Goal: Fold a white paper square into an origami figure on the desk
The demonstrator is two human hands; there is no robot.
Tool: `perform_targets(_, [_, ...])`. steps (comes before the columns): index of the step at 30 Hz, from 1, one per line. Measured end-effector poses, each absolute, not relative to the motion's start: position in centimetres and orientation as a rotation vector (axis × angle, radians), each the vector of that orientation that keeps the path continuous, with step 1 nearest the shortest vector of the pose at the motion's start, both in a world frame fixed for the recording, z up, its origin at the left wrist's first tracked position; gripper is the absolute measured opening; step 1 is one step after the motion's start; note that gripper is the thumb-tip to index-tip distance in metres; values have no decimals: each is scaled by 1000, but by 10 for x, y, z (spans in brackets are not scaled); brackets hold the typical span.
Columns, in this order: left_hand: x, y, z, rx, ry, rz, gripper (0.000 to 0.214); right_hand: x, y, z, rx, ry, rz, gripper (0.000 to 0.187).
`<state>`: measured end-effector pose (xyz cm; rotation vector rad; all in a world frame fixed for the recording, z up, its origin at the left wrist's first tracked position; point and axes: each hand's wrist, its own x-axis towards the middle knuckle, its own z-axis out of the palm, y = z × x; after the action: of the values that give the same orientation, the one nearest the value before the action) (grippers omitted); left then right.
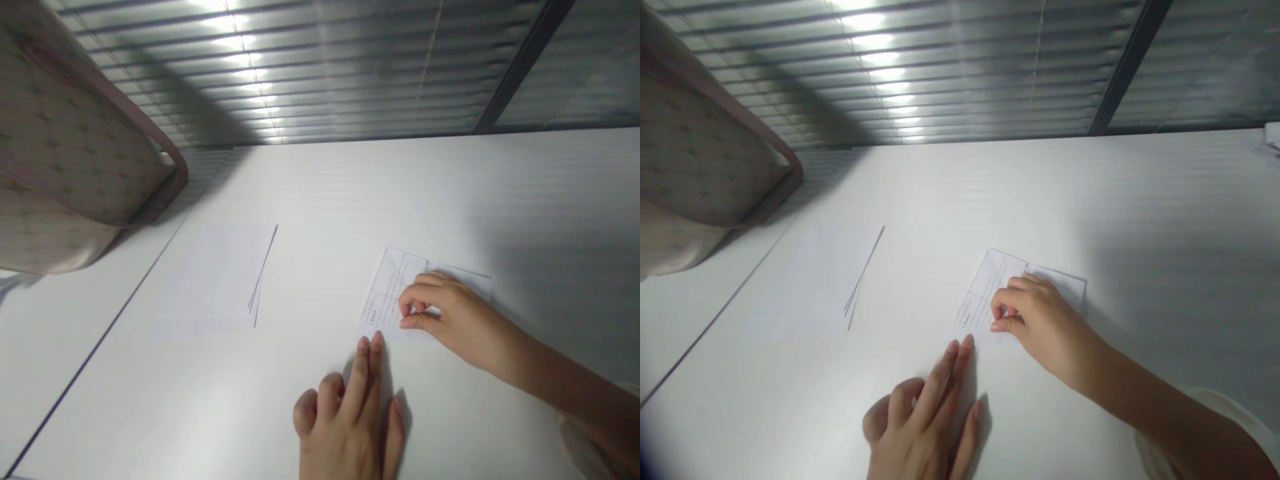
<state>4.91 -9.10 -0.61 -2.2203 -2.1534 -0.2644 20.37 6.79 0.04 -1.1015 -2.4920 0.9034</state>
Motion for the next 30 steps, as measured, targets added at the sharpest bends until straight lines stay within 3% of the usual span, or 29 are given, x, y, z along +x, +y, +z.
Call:
perform_targets(21, [82,-75,7,-2179,-2006,49,45,204,73,-9,-988,-2437,944,12])
perform_targets(30, [95,-75,0,-2131,-2045,-28,45,203,74,-7,-1018,-2432,951,12])
